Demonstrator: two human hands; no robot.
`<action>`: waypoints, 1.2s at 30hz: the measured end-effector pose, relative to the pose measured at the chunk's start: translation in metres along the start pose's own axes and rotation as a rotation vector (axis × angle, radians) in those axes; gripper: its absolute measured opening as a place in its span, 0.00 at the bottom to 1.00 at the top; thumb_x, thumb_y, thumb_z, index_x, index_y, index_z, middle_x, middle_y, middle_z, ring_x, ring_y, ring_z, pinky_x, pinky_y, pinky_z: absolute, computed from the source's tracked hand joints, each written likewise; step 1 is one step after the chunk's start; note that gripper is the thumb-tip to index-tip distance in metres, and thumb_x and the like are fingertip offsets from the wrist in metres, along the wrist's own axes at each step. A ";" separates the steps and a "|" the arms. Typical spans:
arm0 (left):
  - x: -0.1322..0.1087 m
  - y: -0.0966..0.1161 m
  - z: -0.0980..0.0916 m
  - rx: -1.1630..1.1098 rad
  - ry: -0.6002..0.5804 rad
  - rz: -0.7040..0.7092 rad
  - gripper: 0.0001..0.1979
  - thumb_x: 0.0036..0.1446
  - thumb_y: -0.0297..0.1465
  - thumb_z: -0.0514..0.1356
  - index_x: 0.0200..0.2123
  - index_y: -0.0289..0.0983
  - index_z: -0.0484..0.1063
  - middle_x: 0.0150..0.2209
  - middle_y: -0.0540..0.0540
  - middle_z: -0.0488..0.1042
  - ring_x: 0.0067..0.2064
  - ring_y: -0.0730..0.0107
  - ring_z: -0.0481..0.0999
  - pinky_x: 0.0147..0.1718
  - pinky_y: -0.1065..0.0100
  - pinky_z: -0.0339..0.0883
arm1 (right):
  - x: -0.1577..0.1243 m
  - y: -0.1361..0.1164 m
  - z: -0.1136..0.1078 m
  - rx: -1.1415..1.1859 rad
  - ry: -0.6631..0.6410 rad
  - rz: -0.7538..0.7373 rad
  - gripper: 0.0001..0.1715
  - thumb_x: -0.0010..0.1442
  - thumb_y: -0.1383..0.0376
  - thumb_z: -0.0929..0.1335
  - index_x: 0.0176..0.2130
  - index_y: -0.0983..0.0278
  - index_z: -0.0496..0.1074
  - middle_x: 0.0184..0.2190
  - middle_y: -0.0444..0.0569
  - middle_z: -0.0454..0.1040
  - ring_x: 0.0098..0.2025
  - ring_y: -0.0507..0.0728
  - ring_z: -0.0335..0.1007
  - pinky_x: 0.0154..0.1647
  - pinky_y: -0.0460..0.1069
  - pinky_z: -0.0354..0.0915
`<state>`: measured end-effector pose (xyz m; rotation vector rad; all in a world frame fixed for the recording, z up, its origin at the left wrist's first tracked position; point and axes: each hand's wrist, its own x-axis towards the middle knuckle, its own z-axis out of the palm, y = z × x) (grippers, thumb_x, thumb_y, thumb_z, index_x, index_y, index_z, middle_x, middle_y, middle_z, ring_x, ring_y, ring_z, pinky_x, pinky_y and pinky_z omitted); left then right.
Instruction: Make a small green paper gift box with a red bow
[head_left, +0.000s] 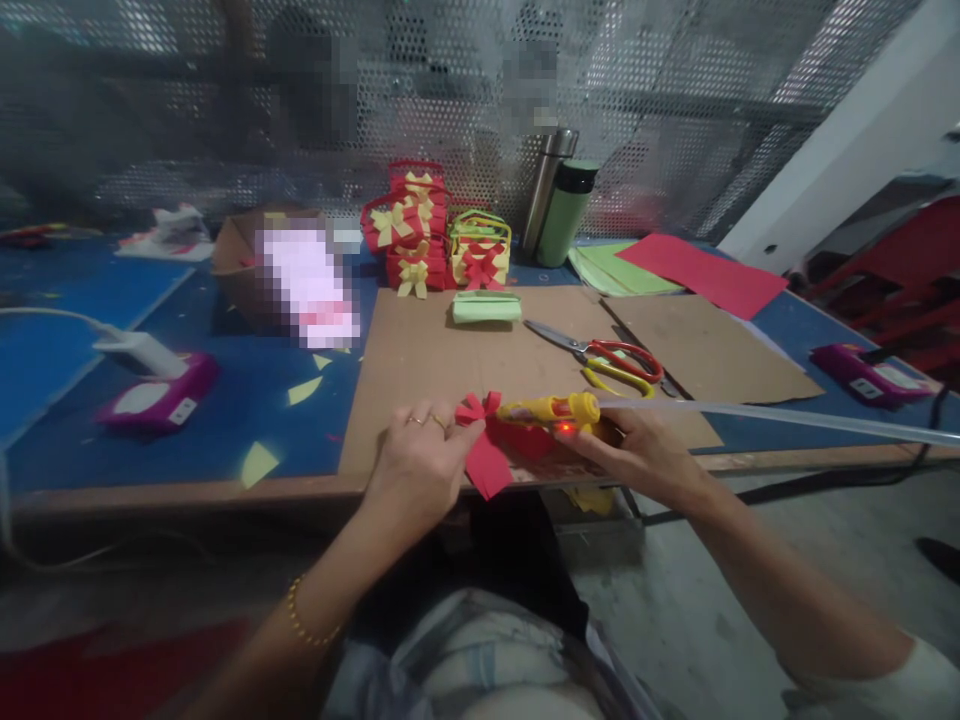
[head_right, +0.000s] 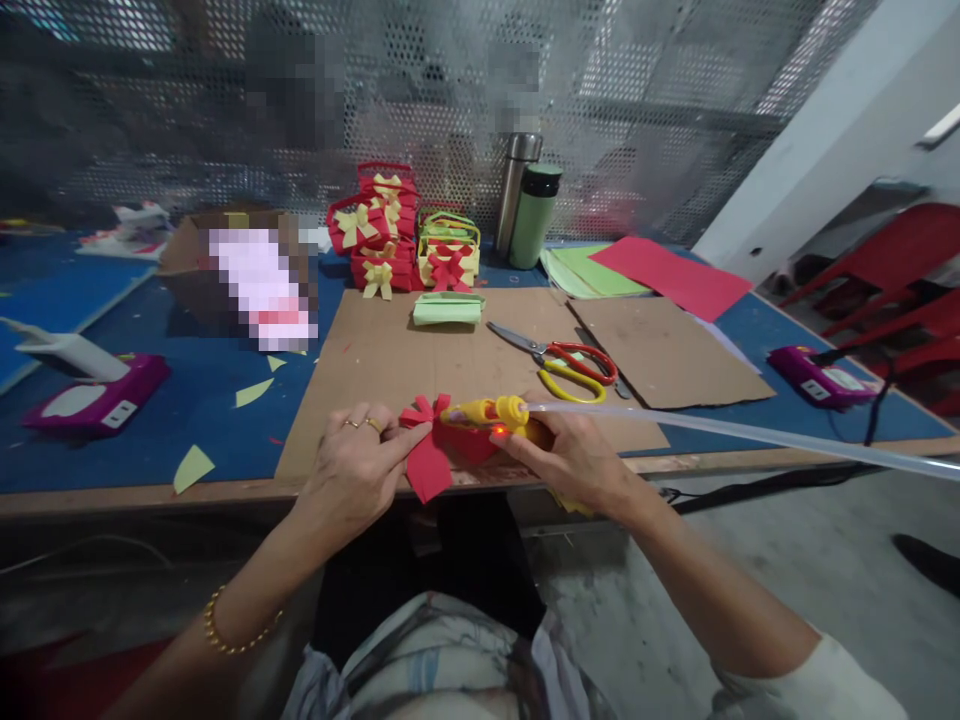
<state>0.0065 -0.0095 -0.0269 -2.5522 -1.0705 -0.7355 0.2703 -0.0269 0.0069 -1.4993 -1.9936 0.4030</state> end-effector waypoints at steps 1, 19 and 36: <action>0.000 0.000 0.000 0.002 -0.003 0.000 0.17 0.64 0.23 0.54 0.49 0.37 0.80 0.32 0.42 0.71 0.36 0.59 0.67 0.37 0.59 0.56 | 0.000 0.000 0.000 -0.006 0.004 -0.005 0.28 0.64 0.42 0.64 0.26 0.60 0.67 0.20 0.43 0.63 0.22 0.52 0.55 0.22 0.48 0.53; -0.003 -0.006 0.006 -0.027 0.067 0.070 0.16 0.61 0.22 0.56 0.46 0.40 0.80 0.31 0.45 0.69 0.35 0.60 0.64 0.37 0.59 0.54 | -0.002 0.006 0.003 -0.031 0.015 -0.118 0.24 0.68 0.49 0.64 0.30 0.62 0.71 0.23 0.45 0.67 0.24 0.52 0.58 0.25 0.47 0.56; -0.001 -0.005 0.003 -0.038 0.105 0.084 0.15 0.64 0.23 0.56 0.46 0.38 0.81 0.31 0.44 0.69 0.35 0.61 0.64 0.36 0.60 0.54 | -0.003 0.006 0.004 -0.039 -0.021 -0.104 0.23 0.67 0.49 0.63 0.27 0.60 0.65 0.18 0.40 0.57 0.20 0.50 0.49 0.21 0.47 0.48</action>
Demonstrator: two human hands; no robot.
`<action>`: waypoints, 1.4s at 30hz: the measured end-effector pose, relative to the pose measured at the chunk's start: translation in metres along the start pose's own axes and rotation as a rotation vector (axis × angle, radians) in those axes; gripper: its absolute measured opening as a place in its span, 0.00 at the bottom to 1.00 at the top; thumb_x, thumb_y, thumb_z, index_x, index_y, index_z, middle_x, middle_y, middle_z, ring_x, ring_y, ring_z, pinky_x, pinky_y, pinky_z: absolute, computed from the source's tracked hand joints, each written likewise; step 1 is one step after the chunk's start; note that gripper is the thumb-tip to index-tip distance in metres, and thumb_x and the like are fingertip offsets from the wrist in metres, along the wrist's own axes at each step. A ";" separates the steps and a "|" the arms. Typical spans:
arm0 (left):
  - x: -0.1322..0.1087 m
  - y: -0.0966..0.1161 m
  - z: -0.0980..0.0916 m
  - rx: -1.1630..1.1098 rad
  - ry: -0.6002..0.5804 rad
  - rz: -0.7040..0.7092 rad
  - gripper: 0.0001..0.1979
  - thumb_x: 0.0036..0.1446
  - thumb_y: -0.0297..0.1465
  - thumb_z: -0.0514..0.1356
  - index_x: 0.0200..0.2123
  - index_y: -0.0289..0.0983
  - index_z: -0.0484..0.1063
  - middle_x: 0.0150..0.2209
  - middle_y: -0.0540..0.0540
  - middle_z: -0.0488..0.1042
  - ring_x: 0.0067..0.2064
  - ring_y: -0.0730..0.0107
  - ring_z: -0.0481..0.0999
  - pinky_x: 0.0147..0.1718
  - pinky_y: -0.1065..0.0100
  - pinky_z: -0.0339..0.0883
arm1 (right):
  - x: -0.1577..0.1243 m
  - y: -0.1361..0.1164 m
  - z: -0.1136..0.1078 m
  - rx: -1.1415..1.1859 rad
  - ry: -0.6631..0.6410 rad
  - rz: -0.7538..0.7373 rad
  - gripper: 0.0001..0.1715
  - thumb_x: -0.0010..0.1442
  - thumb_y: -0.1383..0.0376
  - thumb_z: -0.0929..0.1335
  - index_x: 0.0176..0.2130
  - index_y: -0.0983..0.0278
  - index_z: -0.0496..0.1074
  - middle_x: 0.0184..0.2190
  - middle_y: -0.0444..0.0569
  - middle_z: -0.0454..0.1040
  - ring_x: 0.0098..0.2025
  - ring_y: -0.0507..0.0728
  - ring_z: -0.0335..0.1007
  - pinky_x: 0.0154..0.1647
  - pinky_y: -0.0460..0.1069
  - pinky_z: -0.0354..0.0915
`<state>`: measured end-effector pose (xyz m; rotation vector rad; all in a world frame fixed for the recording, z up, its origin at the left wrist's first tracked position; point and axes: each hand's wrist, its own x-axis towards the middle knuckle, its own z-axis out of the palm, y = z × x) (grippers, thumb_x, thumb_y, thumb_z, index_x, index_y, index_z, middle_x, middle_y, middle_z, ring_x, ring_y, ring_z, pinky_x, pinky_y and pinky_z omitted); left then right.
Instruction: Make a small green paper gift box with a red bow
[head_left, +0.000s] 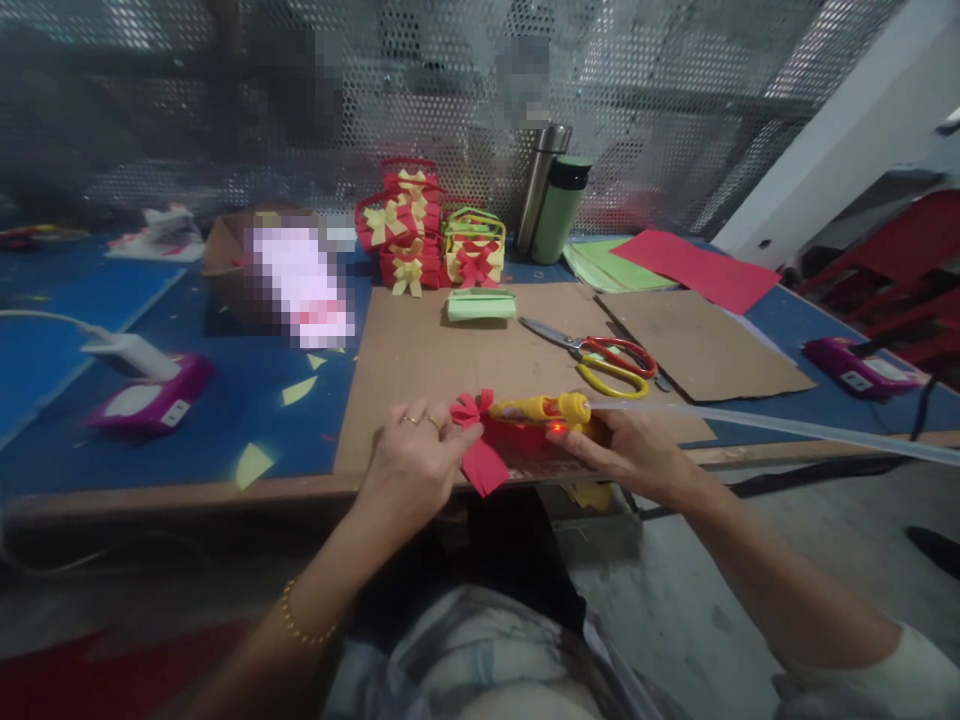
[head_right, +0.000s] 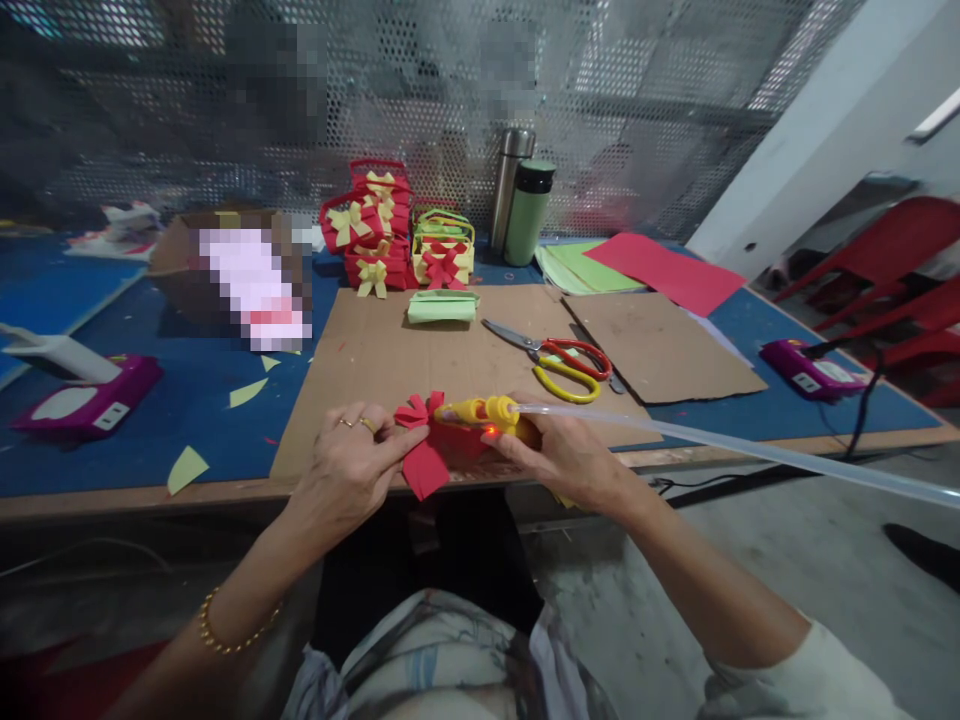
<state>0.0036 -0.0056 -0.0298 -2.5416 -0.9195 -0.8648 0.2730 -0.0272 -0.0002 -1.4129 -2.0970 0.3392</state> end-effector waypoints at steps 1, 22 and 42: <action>0.000 0.000 -0.001 0.004 -0.005 0.000 0.15 0.64 0.23 0.55 0.46 0.38 0.81 0.31 0.44 0.69 0.35 0.61 0.64 0.37 0.60 0.54 | 0.000 0.001 0.001 -0.011 -0.010 0.016 0.24 0.67 0.48 0.62 0.27 0.60 0.64 0.17 0.39 0.56 0.20 0.50 0.49 0.20 0.47 0.47; 0.000 0.001 0.002 0.089 -0.115 -0.033 0.15 0.63 0.24 0.55 0.48 0.34 0.78 0.36 0.39 0.72 0.38 0.56 0.66 0.37 0.57 0.59 | 0.000 0.010 0.009 -0.074 0.069 -0.132 0.25 0.72 0.50 0.60 0.27 0.58 0.55 0.21 0.41 0.60 0.22 0.52 0.53 0.24 0.49 0.51; -0.001 0.000 0.004 0.071 -0.070 -0.024 0.15 0.62 0.24 0.56 0.48 0.34 0.79 0.35 0.40 0.73 0.38 0.56 0.67 0.37 0.57 0.58 | 0.002 0.005 0.006 -0.062 0.006 -0.115 0.24 0.71 0.52 0.62 0.26 0.59 0.57 0.22 0.44 0.64 0.24 0.53 0.56 0.26 0.49 0.52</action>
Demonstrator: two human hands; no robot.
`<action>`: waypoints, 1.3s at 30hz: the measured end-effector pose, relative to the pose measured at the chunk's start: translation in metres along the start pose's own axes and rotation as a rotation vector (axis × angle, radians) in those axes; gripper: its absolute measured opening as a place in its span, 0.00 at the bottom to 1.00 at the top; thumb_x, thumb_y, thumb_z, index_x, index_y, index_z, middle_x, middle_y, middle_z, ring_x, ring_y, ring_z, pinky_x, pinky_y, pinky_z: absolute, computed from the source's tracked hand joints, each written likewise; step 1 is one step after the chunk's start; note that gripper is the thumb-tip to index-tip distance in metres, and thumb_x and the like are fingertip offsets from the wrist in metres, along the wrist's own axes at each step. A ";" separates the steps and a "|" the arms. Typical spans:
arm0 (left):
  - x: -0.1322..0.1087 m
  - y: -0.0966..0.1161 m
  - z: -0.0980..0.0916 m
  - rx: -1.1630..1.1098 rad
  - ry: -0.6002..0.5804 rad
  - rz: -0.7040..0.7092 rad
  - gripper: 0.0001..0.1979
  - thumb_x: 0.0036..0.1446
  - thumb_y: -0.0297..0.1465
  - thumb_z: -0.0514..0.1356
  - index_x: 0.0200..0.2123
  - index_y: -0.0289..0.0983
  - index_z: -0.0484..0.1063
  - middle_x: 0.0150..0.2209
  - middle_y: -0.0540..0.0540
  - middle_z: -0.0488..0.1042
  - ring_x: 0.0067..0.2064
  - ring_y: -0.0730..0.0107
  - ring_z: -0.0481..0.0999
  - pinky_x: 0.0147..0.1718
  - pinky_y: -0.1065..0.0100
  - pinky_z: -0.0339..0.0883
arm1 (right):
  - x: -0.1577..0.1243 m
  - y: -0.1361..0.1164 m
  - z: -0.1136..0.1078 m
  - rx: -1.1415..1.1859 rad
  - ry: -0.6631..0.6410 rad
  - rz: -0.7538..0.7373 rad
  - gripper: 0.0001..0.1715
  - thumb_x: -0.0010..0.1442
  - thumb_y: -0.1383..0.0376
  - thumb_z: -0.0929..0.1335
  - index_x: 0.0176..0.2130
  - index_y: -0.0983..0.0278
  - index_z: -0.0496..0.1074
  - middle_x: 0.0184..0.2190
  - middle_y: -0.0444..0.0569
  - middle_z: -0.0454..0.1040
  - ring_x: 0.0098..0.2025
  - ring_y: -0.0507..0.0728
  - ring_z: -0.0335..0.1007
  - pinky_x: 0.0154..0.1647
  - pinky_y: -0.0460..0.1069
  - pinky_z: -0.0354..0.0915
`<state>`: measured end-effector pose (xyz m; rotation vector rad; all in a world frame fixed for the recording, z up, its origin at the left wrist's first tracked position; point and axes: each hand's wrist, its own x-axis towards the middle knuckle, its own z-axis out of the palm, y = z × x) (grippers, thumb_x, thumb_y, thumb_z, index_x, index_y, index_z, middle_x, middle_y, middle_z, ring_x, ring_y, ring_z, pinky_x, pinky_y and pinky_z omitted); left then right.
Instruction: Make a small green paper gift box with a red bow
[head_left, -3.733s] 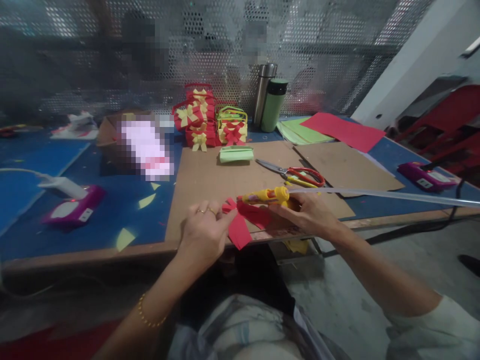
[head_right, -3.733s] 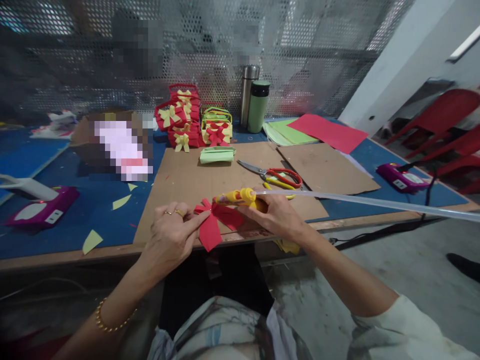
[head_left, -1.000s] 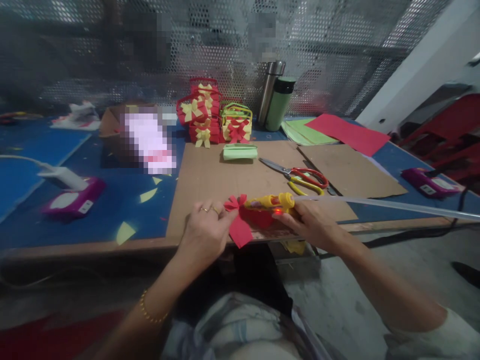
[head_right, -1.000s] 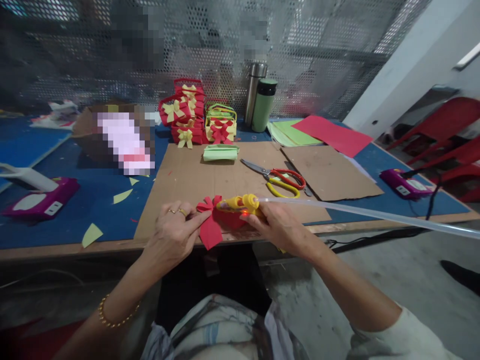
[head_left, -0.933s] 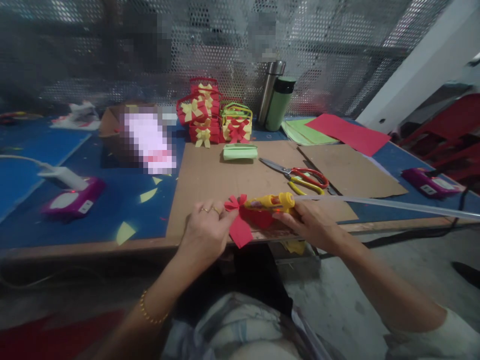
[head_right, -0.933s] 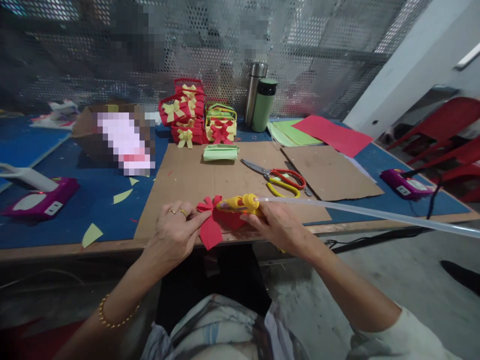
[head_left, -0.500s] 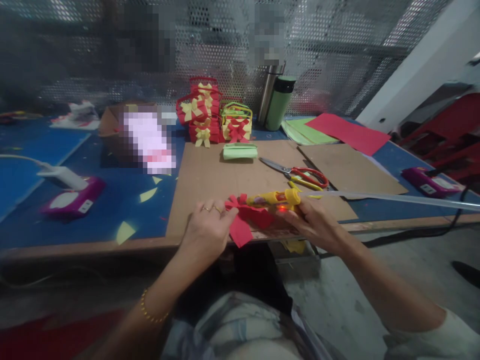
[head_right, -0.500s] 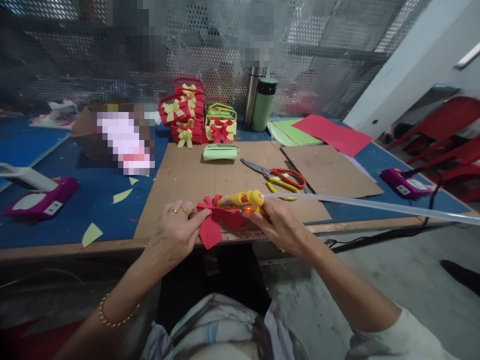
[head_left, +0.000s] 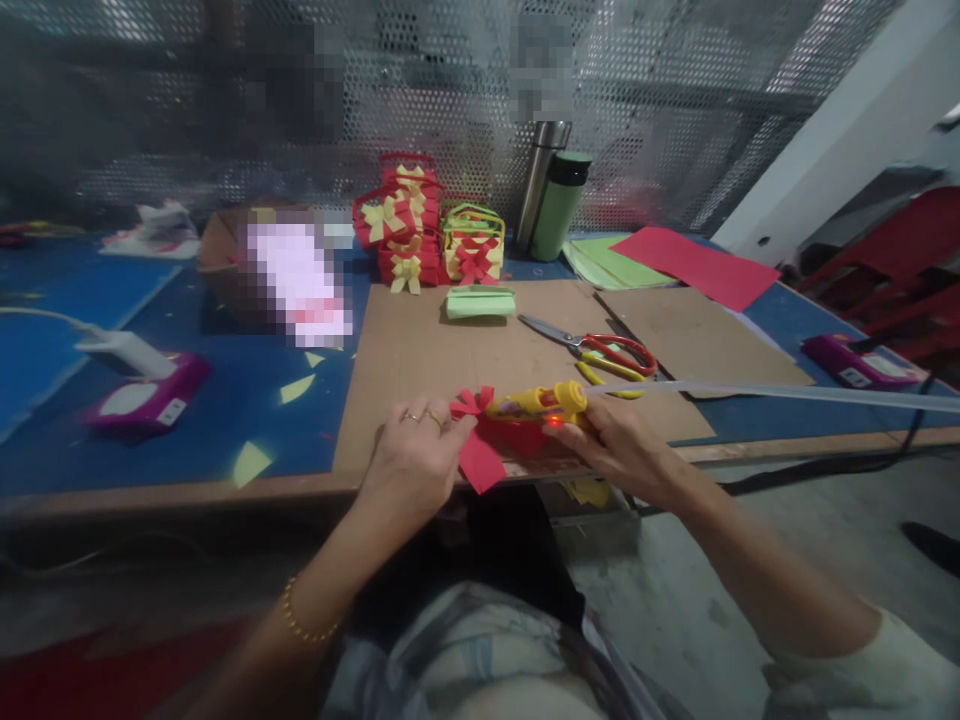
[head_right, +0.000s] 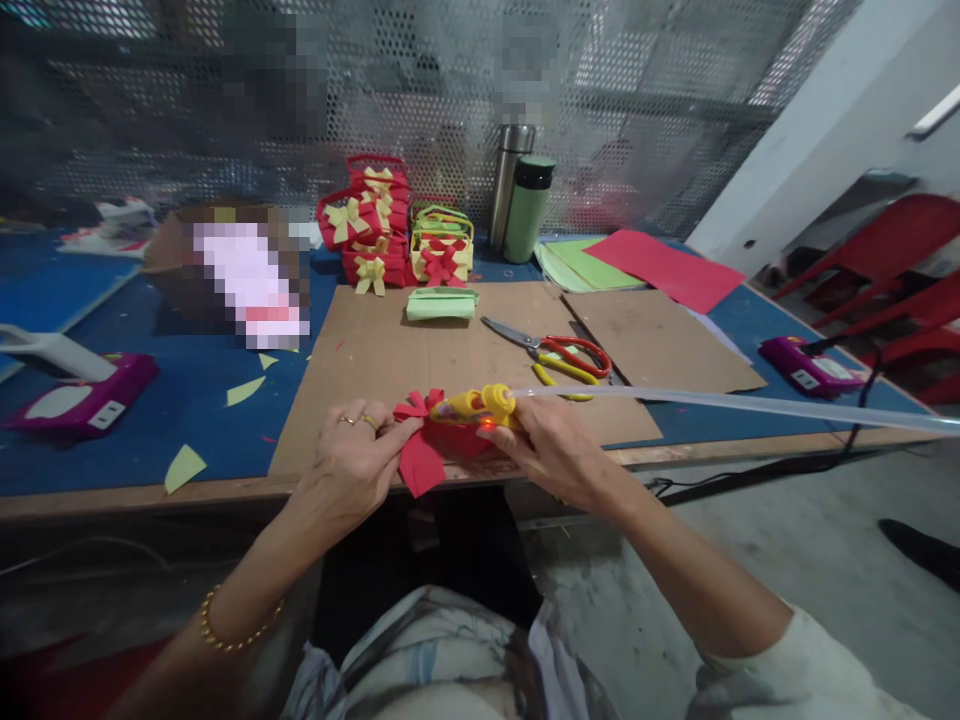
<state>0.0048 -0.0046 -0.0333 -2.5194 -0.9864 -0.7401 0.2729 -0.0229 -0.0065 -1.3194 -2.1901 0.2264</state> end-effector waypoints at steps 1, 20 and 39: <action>0.000 0.000 0.000 -0.003 0.003 0.002 0.15 0.62 0.24 0.56 0.48 0.33 0.79 0.35 0.40 0.73 0.38 0.56 0.67 0.37 0.57 0.58 | 0.000 0.000 0.000 0.000 -0.002 -0.001 0.24 0.71 0.52 0.62 0.27 0.59 0.58 0.22 0.44 0.64 0.24 0.53 0.57 0.26 0.49 0.52; 0.000 0.001 -0.008 -0.077 0.028 -0.029 0.11 0.65 0.24 0.55 0.39 0.34 0.79 0.34 0.42 0.73 0.37 0.60 0.69 0.37 0.59 0.61 | -0.002 0.002 0.005 -0.015 0.039 0.001 0.24 0.70 0.53 0.63 0.26 0.59 0.57 0.22 0.43 0.63 0.24 0.53 0.55 0.27 0.50 0.51; 0.000 0.001 -0.007 -0.094 0.045 -0.025 0.11 0.65 0.23 0.55 0.40 0.33 0.79 0.34 0.42 0.73 0.38 0.60 0.70 0.38 0.58 0.62 | -0.002 0.002 -0.002 -0.039 0.023 -0.026 0.20 0.67 0.59 0.64 0.26 0.59 0.56 0.22 0.42 0.62 0.24 0.52 0.54 0.27 0.49 0.50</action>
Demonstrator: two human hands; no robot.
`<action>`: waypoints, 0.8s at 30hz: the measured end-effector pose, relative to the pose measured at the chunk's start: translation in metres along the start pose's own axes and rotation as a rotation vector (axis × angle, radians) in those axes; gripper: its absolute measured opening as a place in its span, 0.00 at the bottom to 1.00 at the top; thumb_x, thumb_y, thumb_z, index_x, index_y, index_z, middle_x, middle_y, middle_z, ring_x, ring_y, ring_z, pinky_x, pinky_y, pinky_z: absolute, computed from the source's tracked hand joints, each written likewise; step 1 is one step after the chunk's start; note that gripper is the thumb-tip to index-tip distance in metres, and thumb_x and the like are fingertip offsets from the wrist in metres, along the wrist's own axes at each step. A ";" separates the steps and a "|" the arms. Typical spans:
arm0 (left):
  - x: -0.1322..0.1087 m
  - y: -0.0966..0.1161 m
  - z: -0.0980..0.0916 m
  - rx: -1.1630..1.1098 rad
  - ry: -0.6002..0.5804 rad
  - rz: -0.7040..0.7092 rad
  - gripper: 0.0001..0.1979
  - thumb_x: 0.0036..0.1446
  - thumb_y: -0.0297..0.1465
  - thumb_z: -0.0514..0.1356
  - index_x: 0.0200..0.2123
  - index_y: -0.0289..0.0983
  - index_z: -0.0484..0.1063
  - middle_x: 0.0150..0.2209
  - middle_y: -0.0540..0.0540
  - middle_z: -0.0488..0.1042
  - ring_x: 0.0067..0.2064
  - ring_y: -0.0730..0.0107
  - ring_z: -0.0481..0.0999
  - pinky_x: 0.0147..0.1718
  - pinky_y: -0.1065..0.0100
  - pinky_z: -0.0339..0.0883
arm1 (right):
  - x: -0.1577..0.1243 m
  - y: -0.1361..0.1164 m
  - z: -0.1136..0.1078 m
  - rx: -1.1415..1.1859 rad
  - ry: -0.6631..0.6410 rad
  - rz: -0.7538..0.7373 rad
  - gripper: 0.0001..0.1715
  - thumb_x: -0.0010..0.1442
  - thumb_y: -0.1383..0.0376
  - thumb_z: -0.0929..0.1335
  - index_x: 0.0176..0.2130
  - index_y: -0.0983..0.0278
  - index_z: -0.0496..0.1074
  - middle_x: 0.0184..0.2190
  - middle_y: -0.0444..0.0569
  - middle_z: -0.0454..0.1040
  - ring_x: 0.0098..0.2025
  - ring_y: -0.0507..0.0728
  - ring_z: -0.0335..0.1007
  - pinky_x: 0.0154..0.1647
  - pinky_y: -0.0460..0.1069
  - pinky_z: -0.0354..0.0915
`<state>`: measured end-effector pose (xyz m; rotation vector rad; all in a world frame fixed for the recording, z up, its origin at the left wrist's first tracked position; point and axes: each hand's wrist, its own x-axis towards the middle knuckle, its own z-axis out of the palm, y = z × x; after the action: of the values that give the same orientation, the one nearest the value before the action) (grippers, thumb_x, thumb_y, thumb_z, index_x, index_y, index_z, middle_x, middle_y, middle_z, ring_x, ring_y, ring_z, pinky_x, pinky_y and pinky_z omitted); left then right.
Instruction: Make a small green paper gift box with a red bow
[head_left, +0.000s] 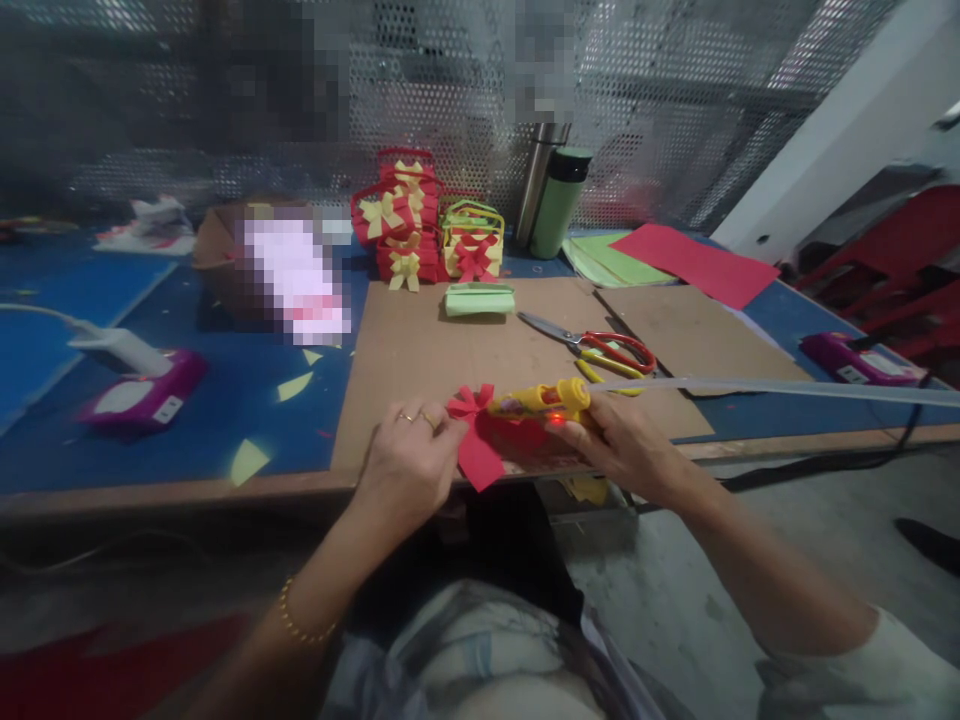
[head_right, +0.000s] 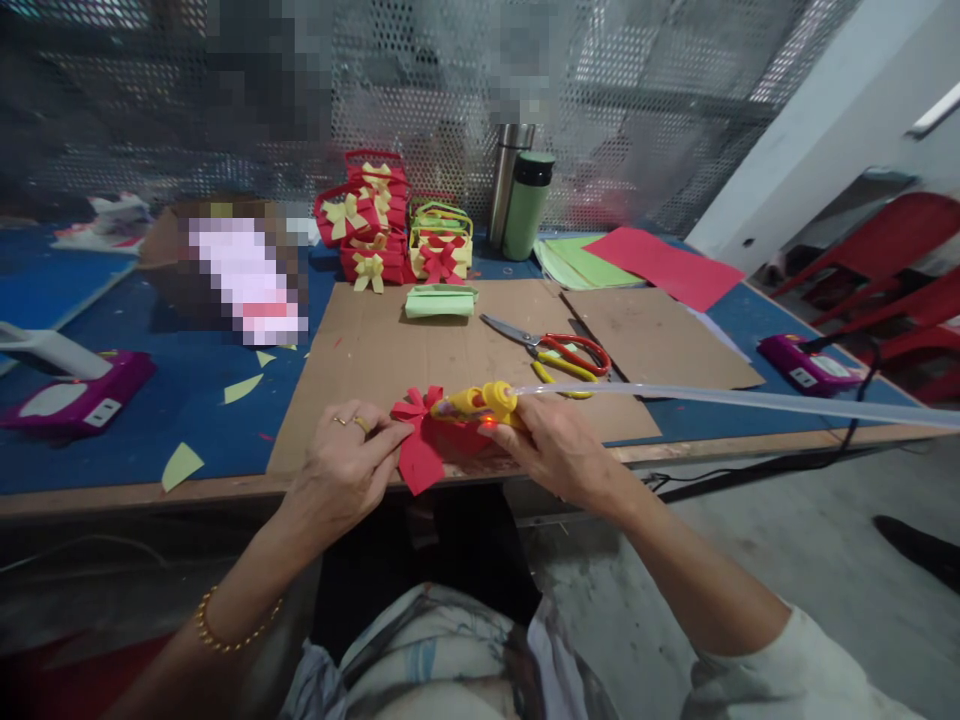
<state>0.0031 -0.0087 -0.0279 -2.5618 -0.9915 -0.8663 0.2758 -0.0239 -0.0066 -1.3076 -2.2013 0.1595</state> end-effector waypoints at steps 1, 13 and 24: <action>0.000 0.000 0.000 -0.002 0.001 0.000 0.11 0.65 0.23 0.55 0.40 0.33 0.79 0.34 0.41 0.73 0.38 0.60 0.70 0.38 0.58 0.62 | 0.000 0.000 0.000 -0.001 0.000 -0.001 0.19 0.67 0.59 0.65 0.26 0.59 0.56 0.22 0.42 0.62 0.24 0.52 0.55 0.27 0.49 0.50; 0.000 -0.001 0.000 -0.012 -0.014 0.000 0.11 0.65 0.24 0.55 0.41 0.33 0.78 0.34 0.42 0.73 0.38 0.60 0.69 0.39 0.59 0.62 | -0.005 0.001 -0.002 -0.002 0.052 0.020 0.17 0.68 0.58 0.64 0.28 0.60 0.61 0.23 0.44 0.64 0.25 0.53 0.57 0.27 0.49 0.52; -0.015 0.007 -0.026 -0.196 -0.123 -0.021 0.11 0.65 0.31 0.62 0.49 0.34 0.73 0.50 0.38 0.78 0.51 0.54 0.76 0.52 0.53 0.61 | -0.008 -0.002 -0.009 0.117 0.090 0.059 0.21 0.70 0.53 0.64 0.27 0.58 0.58 0.20 0.39 0.58 0.21 0.51 0.51 0.24 0.49 0.52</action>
<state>-0.0126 -0.0326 -0.0169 -2.8036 -1.0157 -0.8593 0.2818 -0.0337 -0.0015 -1.2904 -2.0473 0.2439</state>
